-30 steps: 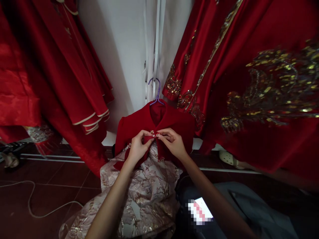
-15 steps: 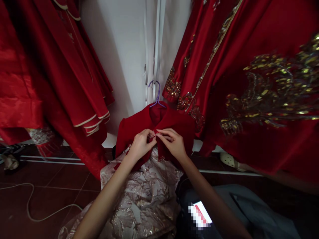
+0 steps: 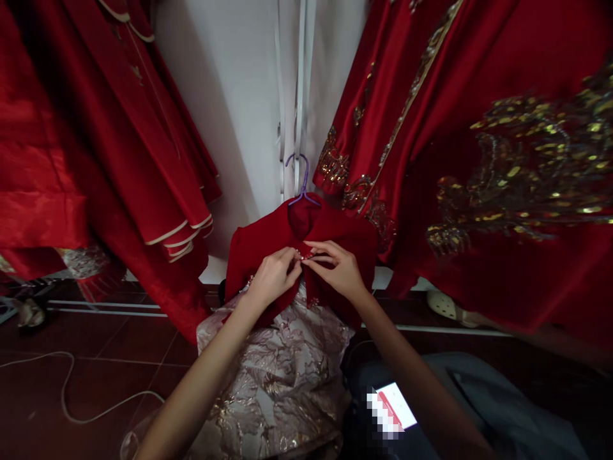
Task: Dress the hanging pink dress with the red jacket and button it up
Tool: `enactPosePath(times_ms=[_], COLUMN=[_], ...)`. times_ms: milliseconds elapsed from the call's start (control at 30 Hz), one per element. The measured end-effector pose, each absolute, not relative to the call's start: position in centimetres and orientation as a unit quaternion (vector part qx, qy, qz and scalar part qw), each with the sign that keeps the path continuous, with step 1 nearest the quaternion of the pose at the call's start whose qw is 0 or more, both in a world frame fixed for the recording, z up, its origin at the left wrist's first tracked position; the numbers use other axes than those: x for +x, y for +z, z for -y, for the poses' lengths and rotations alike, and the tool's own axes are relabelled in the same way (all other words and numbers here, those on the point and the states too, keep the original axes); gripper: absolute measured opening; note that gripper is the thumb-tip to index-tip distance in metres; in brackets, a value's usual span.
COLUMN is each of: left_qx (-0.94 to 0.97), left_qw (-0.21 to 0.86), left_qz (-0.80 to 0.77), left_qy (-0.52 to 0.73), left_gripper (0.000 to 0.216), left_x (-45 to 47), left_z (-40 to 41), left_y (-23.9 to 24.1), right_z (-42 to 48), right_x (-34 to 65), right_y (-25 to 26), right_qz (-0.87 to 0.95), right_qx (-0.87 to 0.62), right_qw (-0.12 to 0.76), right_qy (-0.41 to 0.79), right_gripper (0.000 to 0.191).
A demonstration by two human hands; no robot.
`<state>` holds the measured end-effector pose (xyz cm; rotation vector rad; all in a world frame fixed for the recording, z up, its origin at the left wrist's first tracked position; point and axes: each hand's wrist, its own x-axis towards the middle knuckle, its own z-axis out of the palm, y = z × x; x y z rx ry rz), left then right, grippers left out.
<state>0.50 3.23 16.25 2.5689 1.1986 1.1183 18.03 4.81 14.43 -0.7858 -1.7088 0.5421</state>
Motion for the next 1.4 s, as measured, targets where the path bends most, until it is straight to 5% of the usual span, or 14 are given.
enactPosePath(times_ms=[567,967,1400], left_qx=[0.929,0.897,0.928], left_qw=[-0.133,0.068,-0.049], left_qz=[-0.285,-0.298,-0.286], left_qy=[0.195,0.319,0.234], left_gripper=[0.012,0.011,0.015], left_x=[0.0,-0.7,-0.3], left_z=[-5.3,-6.0,-5.8], left_y=[17.0,16.5,17.7], right_z=[-5.5,-6.8,-7.2], right_x=[19.1,18.9,19.2], right_y=[15.6,14.1,15.0], right_qz=[0.824,0.772,0.780], right_qx=[-0.296,-0.277,-0.262], right_qw=[0.444,0.474,0.438], right_qy=[0.193,0.320,0.362], right_gripper=[0.042,0.055,0.062])
